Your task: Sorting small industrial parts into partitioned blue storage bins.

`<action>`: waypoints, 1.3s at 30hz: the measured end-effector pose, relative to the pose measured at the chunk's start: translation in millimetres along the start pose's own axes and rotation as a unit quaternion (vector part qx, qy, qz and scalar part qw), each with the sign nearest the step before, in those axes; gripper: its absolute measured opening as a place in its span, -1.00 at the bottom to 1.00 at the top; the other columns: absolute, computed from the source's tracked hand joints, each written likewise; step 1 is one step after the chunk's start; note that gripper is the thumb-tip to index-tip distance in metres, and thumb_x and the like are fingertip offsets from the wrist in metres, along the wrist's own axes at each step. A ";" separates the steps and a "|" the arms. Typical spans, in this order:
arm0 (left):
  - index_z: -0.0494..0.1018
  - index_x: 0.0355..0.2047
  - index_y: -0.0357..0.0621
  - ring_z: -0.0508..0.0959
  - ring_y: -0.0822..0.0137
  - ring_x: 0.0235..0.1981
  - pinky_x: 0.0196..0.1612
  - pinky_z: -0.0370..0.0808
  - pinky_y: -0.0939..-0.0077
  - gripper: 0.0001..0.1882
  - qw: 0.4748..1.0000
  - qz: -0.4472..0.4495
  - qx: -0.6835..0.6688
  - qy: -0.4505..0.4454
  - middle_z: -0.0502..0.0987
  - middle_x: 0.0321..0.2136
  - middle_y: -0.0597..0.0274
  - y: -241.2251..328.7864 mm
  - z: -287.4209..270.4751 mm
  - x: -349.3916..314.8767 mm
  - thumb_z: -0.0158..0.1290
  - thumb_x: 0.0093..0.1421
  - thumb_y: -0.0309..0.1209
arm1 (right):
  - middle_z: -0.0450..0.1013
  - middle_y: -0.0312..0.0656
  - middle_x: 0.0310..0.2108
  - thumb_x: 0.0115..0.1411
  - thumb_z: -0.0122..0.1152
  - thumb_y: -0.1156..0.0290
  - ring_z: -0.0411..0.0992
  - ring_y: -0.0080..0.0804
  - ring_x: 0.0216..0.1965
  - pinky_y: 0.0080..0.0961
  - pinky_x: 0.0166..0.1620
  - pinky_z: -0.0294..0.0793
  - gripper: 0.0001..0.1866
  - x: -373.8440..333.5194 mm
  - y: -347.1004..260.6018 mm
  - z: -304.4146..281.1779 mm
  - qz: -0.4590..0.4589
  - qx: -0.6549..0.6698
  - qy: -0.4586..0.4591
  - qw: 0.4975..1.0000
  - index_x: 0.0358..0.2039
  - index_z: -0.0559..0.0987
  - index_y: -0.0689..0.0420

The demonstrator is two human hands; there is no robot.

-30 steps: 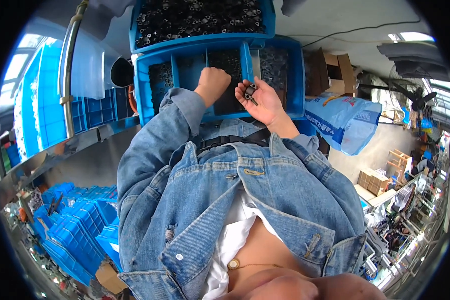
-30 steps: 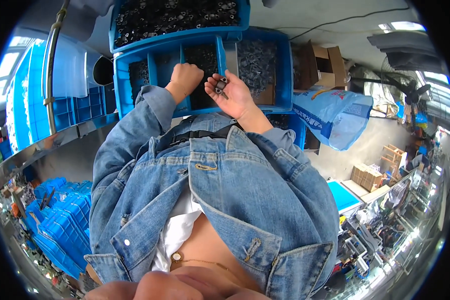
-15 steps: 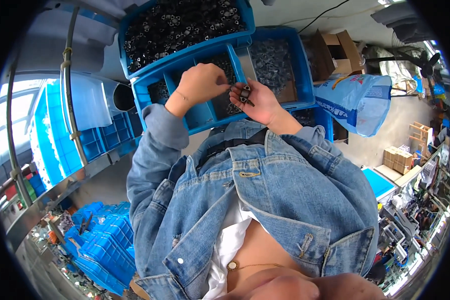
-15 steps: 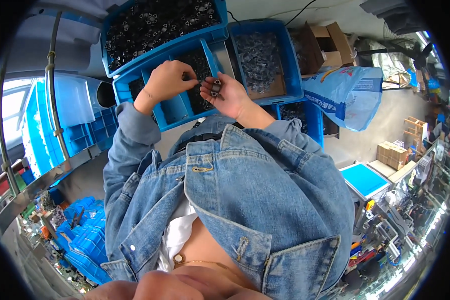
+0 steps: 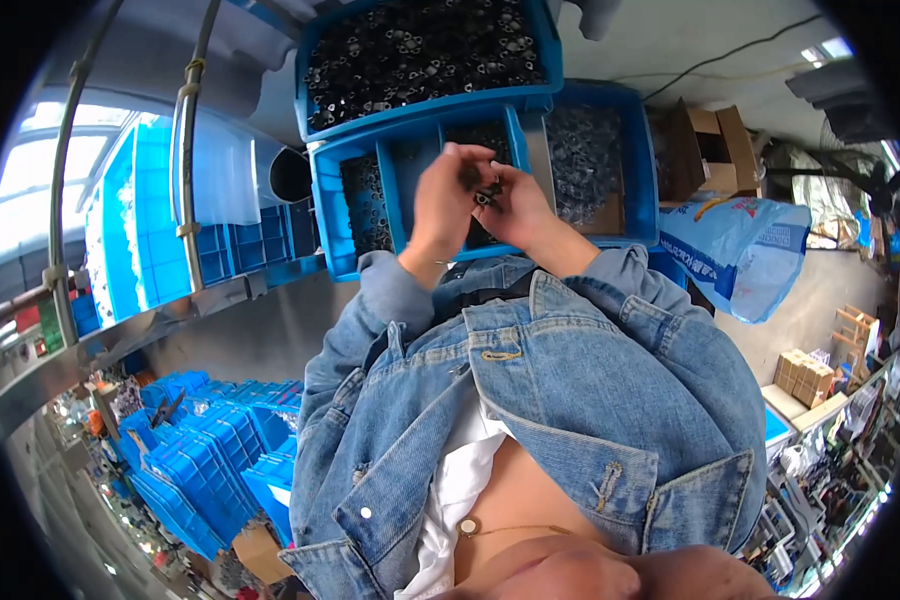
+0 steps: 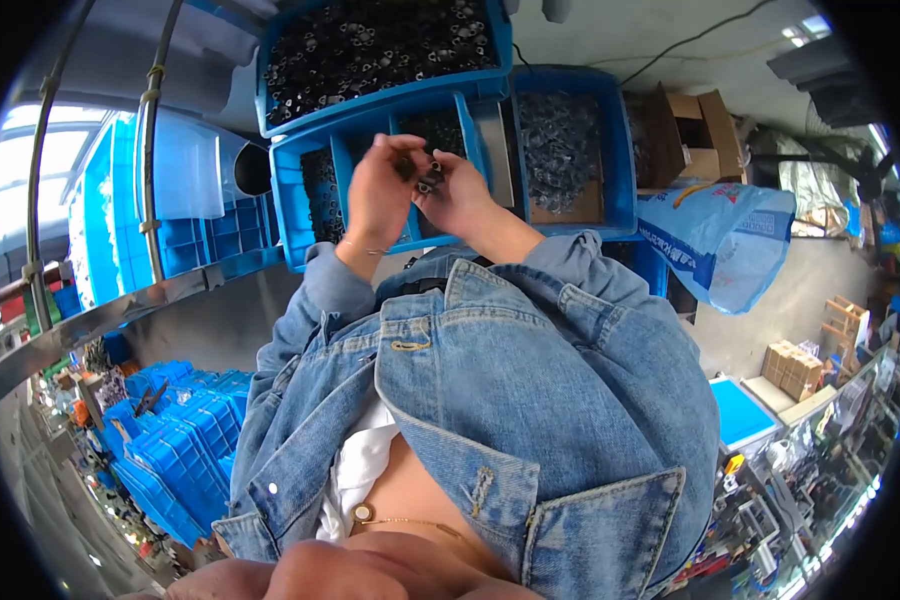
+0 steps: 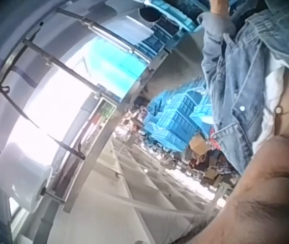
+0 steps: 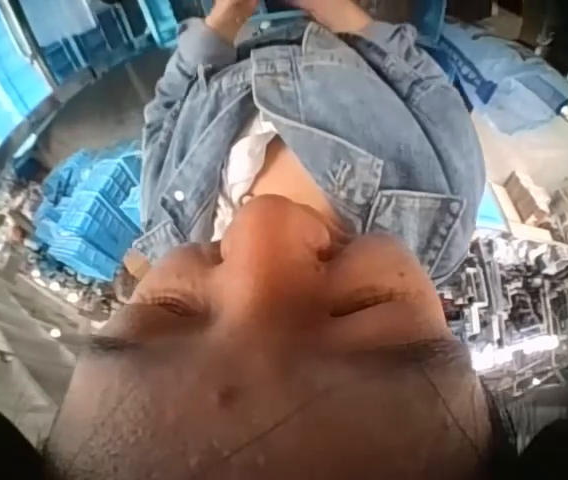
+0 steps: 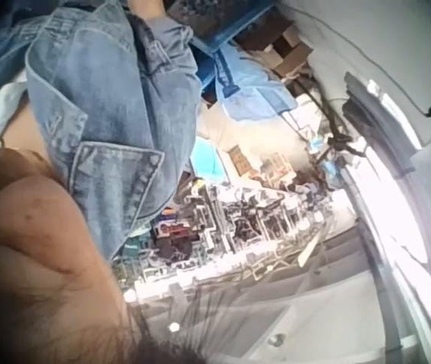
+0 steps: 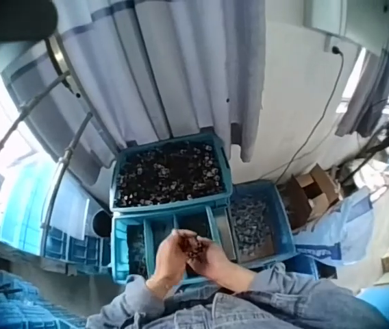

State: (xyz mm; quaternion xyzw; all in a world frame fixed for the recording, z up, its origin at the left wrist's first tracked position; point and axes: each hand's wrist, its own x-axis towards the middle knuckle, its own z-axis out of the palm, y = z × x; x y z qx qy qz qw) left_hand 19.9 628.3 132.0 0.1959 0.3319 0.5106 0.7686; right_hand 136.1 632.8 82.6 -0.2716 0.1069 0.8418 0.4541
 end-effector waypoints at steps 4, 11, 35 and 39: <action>0.38 -0.29 -0.30 0.44 0.38 -0.33 -0.17 0.34 0.56 -0.60 0.918 0.200 0.342 0.008 0.46 -0.44 0.18 -12.3 9.4 -8.1 -0.32 0.32 -0.21 | 0.42 -0.10 -0.31 0.17 -0.12 0.38 0.39 -0.30 -0.21 -0.35 -0.02 0.36 -0.80 18.7 12.1 0.5 0.018 0.004 -0.091 0.996 -0.38 0.46 0.21; 0.40 -0.32 -0.33 0.44 0.41 -0.38 -0.22 0.36 0.57 -0.60 0.911 0.329 0.229 0.095 0.46 -0.43 0.15 23.9 -35.6 -33.6 -0.31 0.32 -0.24 | 0.40 -0.05 -0.28 0.20 -0.11 0.35 0.38 -0.18 -0.17 -0.27 0.01 0.37 -0.77 29.2 19.9 6.2 0.064 0.008 0.029 0.998 -0.39 0.45 0.24; 0.12 0.20 0.10 0.48 0.09 -0.57 -0.48 0.41 0.24 -0.34 0.478 0.089 0.826 0.287 0.41 -0.62 0.12 21.2 -208.9 -157.0 -0.13 0.02 -0.53 | 0.27 -0.09 -0.04 0.12 0.10 0.40 0.28 -0.29 -0.06 -0.44 -0.04 0.28 -0.73 106.9 69.7 166.6 -0.649 -0.648 -0.270 0.292 -0.15 0.42 0.15; 0.09 0.21 0.11 0.49 0.08 -0.59 -0.51 0.41 0.24 -0.34 0.513 0.060 0.815 0.263 0.45 -0.56 0.07 22.5 -228.0 -148.1 -0.13 0.05 -0.51 | 0.30 -0.09 -0.09 0.09 0.13 0.47 0.34 -0.22 -0.14 -0.43 -0.14 0.38 -0.77 59.8 6.5 114.1 -0.556 -0.654 -0.215 0.465 -0.21 0.44 0.17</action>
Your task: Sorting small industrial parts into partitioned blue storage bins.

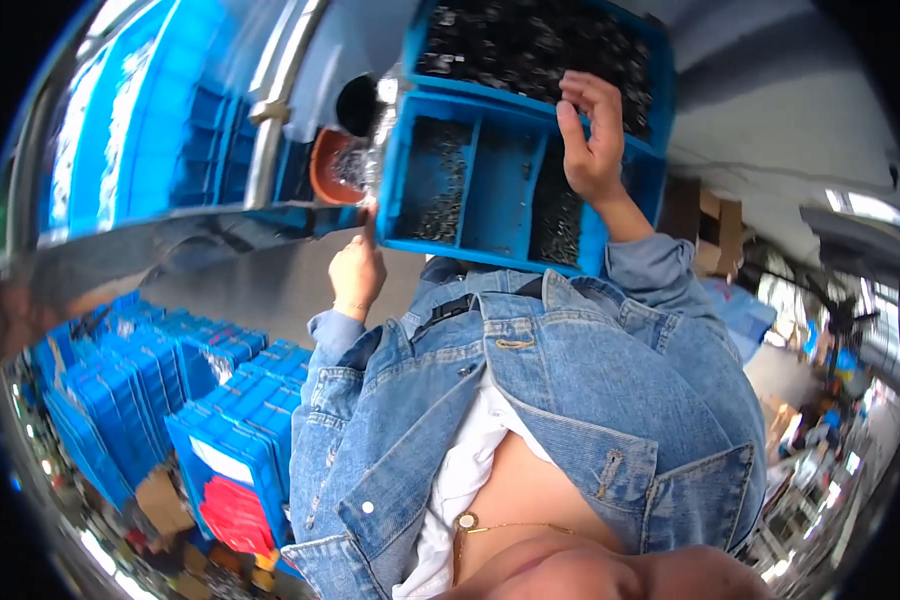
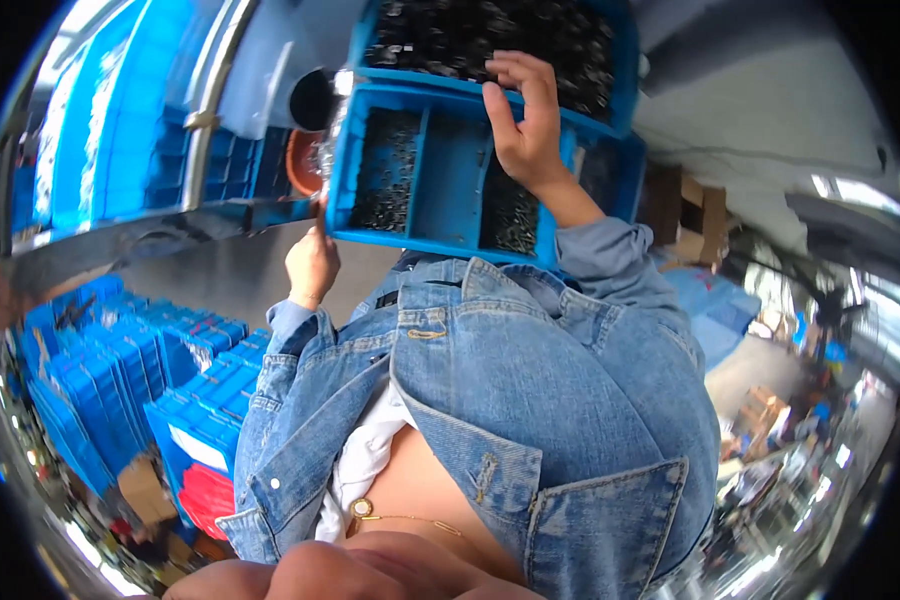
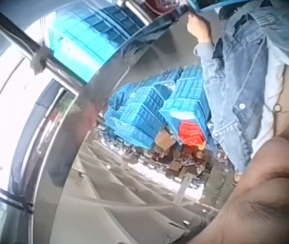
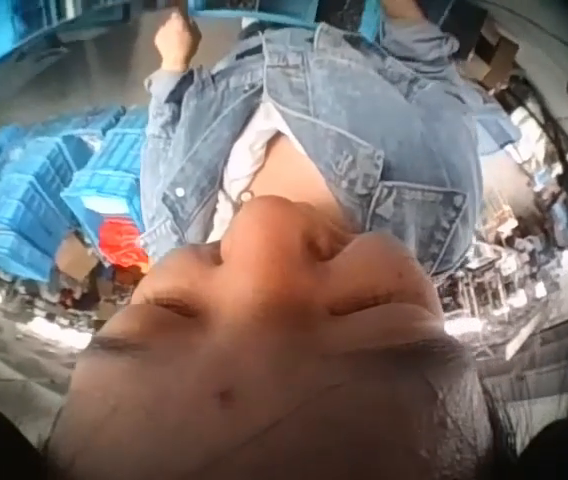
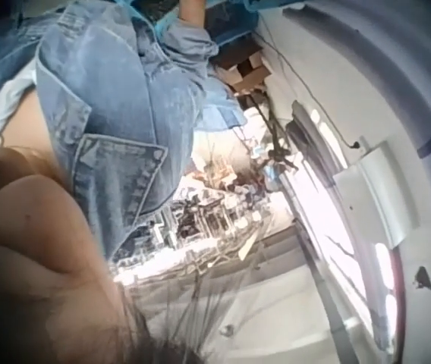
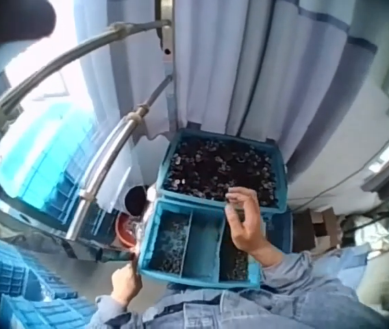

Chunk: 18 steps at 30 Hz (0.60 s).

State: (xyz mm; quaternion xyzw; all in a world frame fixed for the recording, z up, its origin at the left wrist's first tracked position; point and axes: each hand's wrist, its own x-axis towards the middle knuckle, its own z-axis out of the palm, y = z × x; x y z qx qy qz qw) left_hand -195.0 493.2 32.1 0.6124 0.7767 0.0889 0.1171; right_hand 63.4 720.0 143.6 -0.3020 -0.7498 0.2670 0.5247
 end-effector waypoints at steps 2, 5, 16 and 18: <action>0.12 0.20 0.09 0.49 0.07 -0.60 -0.53 0.41 0.25 -0.37 1.000 0.006 -0.022 0.006 0.48 -0.53 0.04 7.4 -3.2 -5.4 -0.13 0.07 -0.52 | 0.29 -0.09 -0.07 0.10 0.09 0.51 0.35 -0.22 -0.13 -0.46 -0.10 0.37 -0.76 -31.4 -8.9 -29.1 0.091 -0.036 -0.026 0.995 -0.18 0.41 0.19; 0.28 0.09 0.00 0.49 0.07 -0.59 -0.53 0.41 0.30 -0.51 0.972 0.024 -0.142 0.186 0.49 -0.51 0.03 16.4 -6.6 -12.7 -0.09 0.10 -0.54 | 0.27 -0.08 -0.04 0.08 0.05 0.56 0.33 -0.17 -0.09 -0.43 -0.07 0.38 -0.72 -78.0 5.8 -51.1 0.189 -0.096 -0.132 0.968 -0.15 0.39 0.21; 0.41 -0.17 -0.18 0.48 0.14 -0.38 -0.33 0.46 0.34 -0.70 0.967 0.214 -0.083 0.109 0.40 -0.35 0.08 112.2 -37.7 46.9 -0.04 0.02 -0.60 | 0.23 0.06 -0.03 -0.06 0.09 0.54 0.23 0.02 0.00 -0.22 -0.13 0.42 -0.62 -142.1 22.7 -20.7 0.089 -0.403 -0.444 0.795 -0.15 0.40 0.22; 0.41 -0.21 -0.20 0.47 0.09 -0.33 -0.27 0.45 0.29 -0.71 0.980 0.182 -0.045 0.069 0.38 -0.28 0.03 116.6 -14.7 70.4 -0.04 0.01 -0.59 | 0.23 0.06 -0.05 -0.01 0.03 0.50 0.26 0.03 -0.04 -0.15 -0.16 0.43 -0.66 -135.9 19.5 -23.8 0.126 -0.368 -0.500 0.774 -0.16 0.40 0.22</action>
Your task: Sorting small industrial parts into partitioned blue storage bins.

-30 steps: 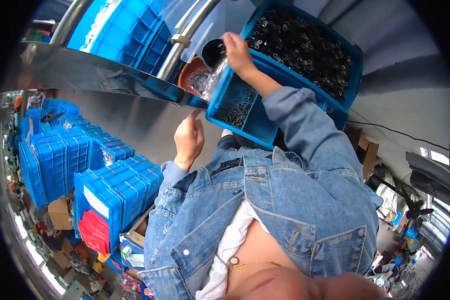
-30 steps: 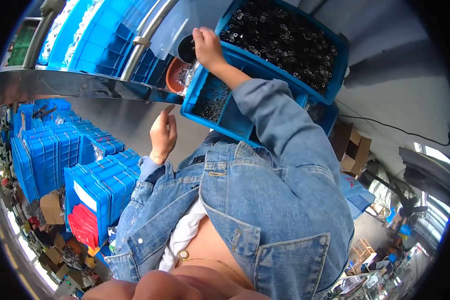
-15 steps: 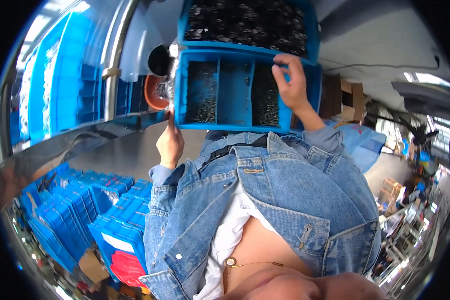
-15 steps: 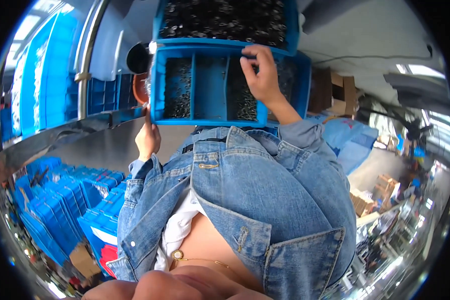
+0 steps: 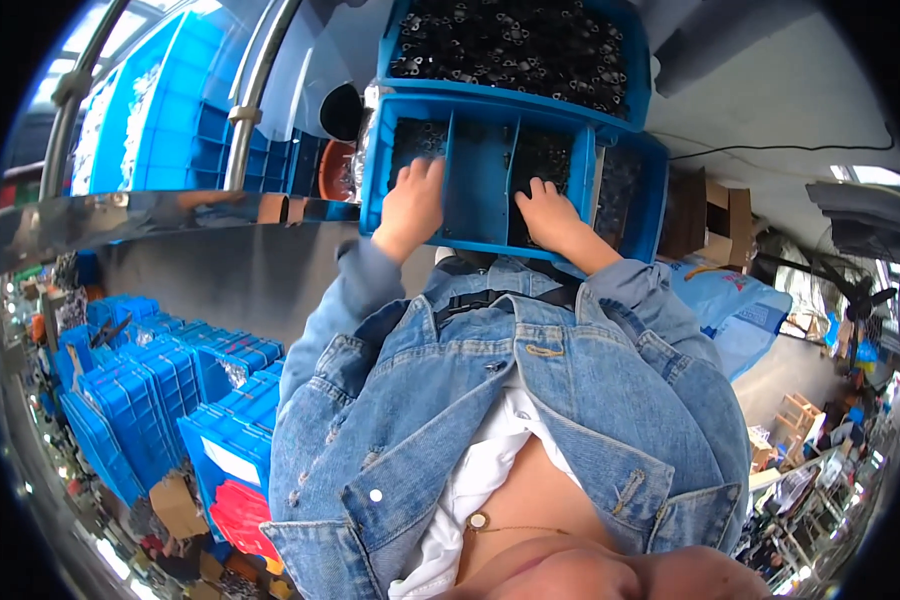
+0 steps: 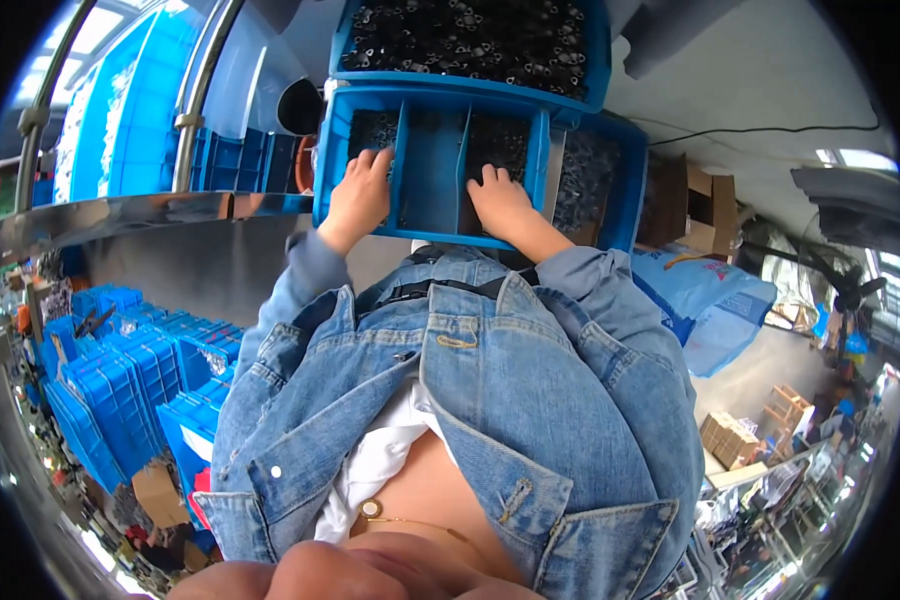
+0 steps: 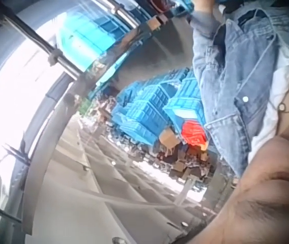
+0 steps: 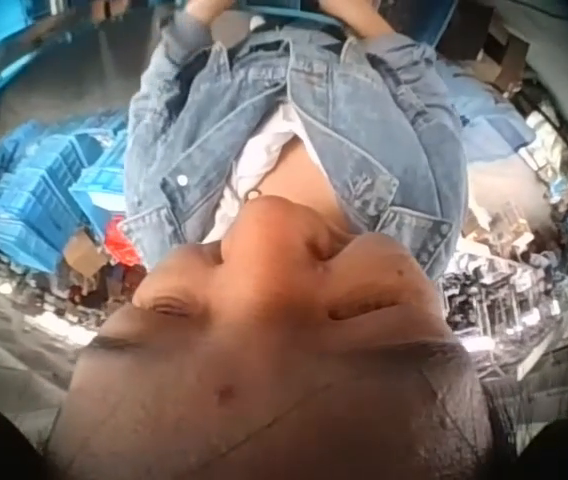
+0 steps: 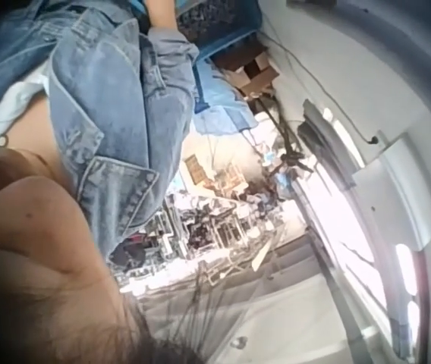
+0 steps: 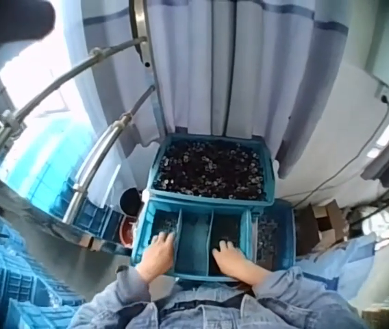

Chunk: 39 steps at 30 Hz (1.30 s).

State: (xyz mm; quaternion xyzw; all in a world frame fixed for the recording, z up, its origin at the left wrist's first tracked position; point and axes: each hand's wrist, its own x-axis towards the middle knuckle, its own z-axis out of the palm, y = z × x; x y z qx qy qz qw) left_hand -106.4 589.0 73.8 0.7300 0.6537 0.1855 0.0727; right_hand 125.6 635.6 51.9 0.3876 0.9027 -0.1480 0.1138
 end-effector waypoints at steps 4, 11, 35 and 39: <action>0.39 -0.28 -0.23 0.46 -0.01 -0.27 -0.20 0.44 0.25 -0.75 0.988 -0.057 0.077 -0.121 0.40 -0.26 -0.05 -16.1 27.4 10.3 -0.04 -0.03 -0.58 | 0.31 0.05 -0.15 -0.03 0.04 0.55 0.33 -0.01 -0.13 -0.18 -0.20 0.44 -0.71 -1.4 0.2 1.3 -0.007 0.042 0.003 0.999 -0.22 0.47 0.22; 0.41 -0.43 -0.23 0.50 -0.02 -0.32 -0.27 0.47 0.29 -0.87 0.984 -0.007 0.073 -0.163 0.50 -0.45 0.00 -47.3 32.4 5.5 0.00 -0.07 -0.56 | 0.46 0.06 -0.37 -0.05 0.09 0.59 0.44 -0.03 -0.31 -0.28 -0.23 0.46 -0.75 -19.5 13.4 -15.4 -0.051 0.232 0.130 0.963 -0.28 0.56 0.22; 0.51 -0.49 -0.23 0.55 0.01 -0.37 -0.34 0.51 0.21 -0.85 0.962 -0.157 0.056 -0.216 0.53 -0.45 -0.07 -25.3 21.7 9.3 -0.02 -0.08 -0.48 | 0.11 -0.41 -0.67 0.19 0.00 0.32 0.09 -0.59 -0.65 -0.64 -0.56 0.07 -0.80 -36.2 31.1 -47.6 0.085 0.833 -0.035 0.546 -0.41 0.42 0.20; 0.53 -0.54 -0.19 0.58 0.07 -0.41 -0.40 0.52 0.24 -0.88 0.966 -0.128 0.080 -0.208 0.54 -0.50 0.00 -29.1 22.2 3.3 0.04 -0.13 -0.47 | 0.22 -0.36 -0.67 0.22 -0.02 0.20 0.18 -0.59 -0.63 -0.61 -0.57 0.15 -0.74 12.0 47.3 -65.2 0.005 0.405 0.252 0.879 -0.41 0.45 0.14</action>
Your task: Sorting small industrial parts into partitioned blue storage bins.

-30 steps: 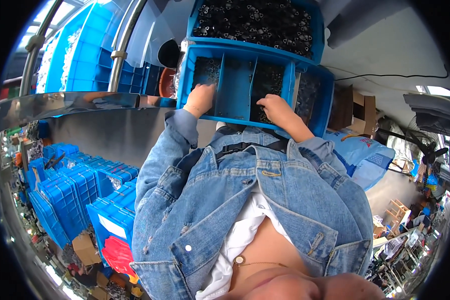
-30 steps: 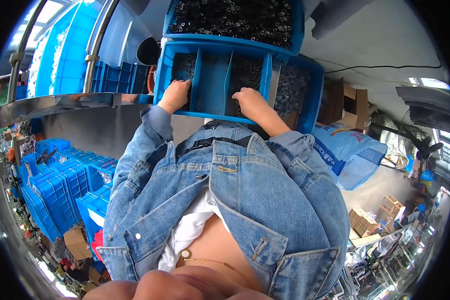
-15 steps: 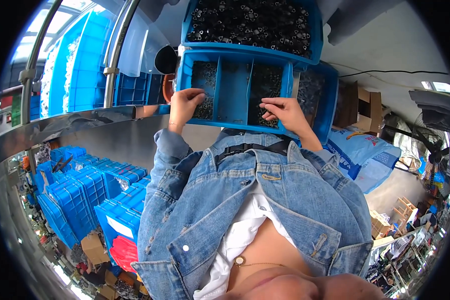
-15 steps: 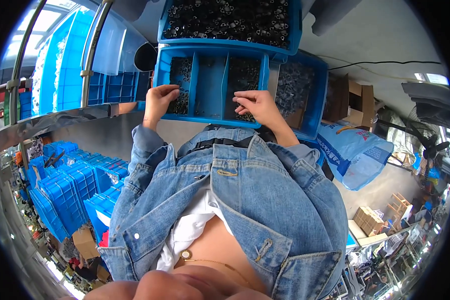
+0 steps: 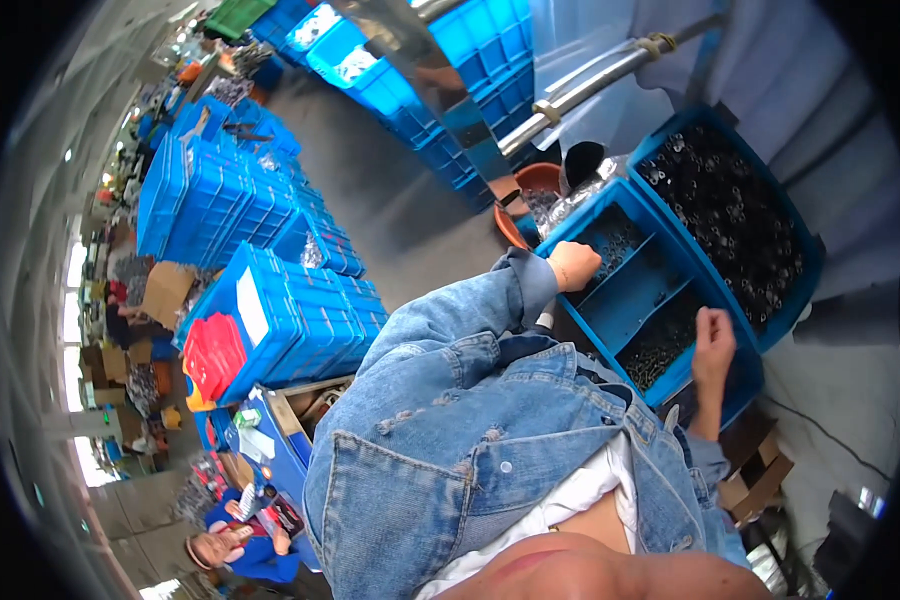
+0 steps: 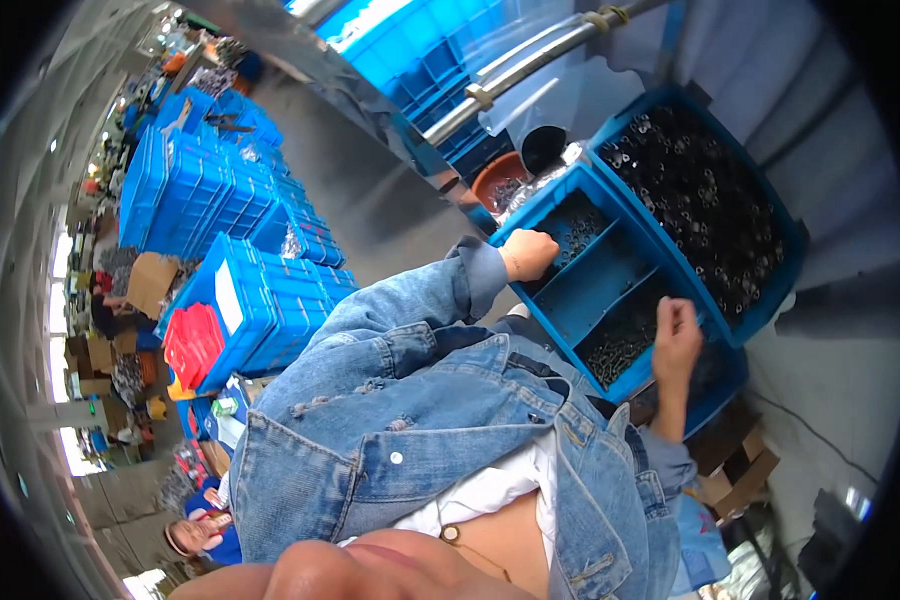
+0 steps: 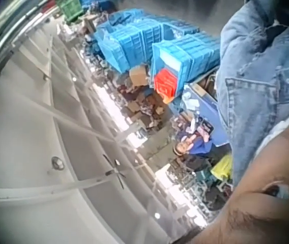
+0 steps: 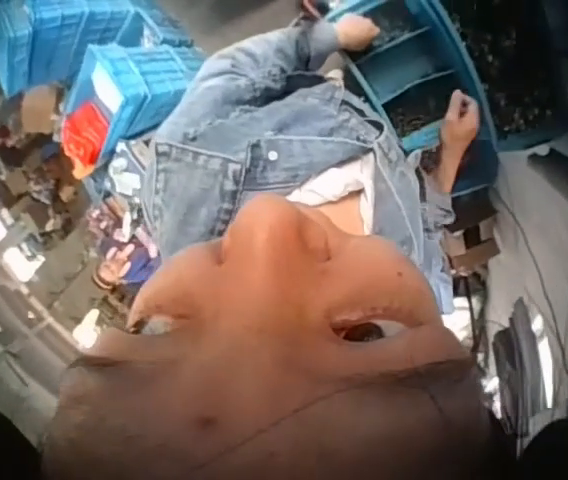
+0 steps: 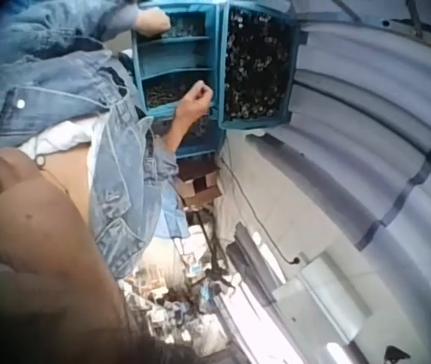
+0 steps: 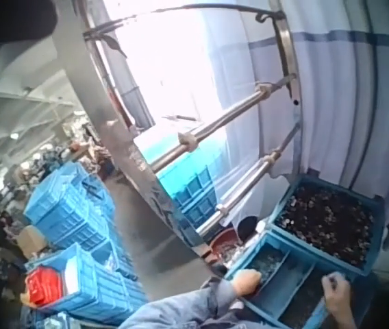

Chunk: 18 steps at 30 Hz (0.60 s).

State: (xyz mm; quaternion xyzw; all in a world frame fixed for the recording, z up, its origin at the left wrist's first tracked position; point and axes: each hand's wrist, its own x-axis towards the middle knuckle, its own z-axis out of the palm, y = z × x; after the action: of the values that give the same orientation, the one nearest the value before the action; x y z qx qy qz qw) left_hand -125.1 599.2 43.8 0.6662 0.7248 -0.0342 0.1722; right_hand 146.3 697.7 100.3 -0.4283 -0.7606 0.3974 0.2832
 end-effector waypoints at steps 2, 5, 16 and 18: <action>0.53 -0.55 -0.18 0.58 0.08 -0.42 -0.42 0.52 0.25 -0.88 1.000 -0.020 0.005 0.018 0.54 -0.51 0.01 -4.3 4.7 -9.7 0.04 -0.13 -0.47 | 0.38 -0.15 -0.58 0.19 0.02 0.16 0.37 -0.37 -0.54 -0.43 -0.48 0.33 -0.69 48.6 -12.6 -11.6 -0.001 -0.150 -0.013 0.989 -0.37 0.44 0.18; 0.54 -0.57 -0.17 0.59 0.09 -0.44 -0.45 0.52 0.26 -0.90 0.999 -0.001 0.024 0.039 0.55 -0.52 0.04 -0.4 0.2 -8.7 0.06 -0.14 -0.46 | 0.44 0.05 -0.44 0.15 0.06 0.16 0.44 -0.07 -0.39 -0.19 -0.33 0.39 -0.65 105.6 19.0 -32.4 -0.009 -0.420 -0.016 0.907 -0.33 0.43 0.24; 0.54 -0.53 -0.16 0.59 0.12 -0.41 -0.43 0.52 0.29 -0.90 0.998 -0.026 0.048 0.020 0.57 -0.50 0.06 3.2 -18.7 -13.7 0.05 -0.10 -0.48 | 0.41 0.18 -0.28 0.13 0.01 0.23 0.38 0.09 -0.18 -0.14 -0.13 0.36 -0.67 148.0 73.2 -46.9 -0.011 -0.384 -0.254 0.888 -0.28 0.42 0.27; 0.54 -0.54 -0.17 0.59 0.10 -0.43 -0.44 0.53 0.29 -0.90 0.999 -0.017 0.036 0.005 0.56 -0.52 0.03 7.4 -34.5 -15.1 0.06 -0.10 -0.47 | 0.41 0.17 -0.26 0.16 -0.01 0.24 0.39 0.08 -0.17 -0.18 -0.14 0.36 -0.69 137.6 83.6 -56.6 -0.033 -0.252 -0.171 0.952 -0.27 0.43 0.26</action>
State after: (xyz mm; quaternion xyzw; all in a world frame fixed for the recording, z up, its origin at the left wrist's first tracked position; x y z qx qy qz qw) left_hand -124.1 595.3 82.0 0.6594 0.7354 -0.0597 0.1442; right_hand 160.6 865.4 71.6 -0.3857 -0.8869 0.2502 0.0446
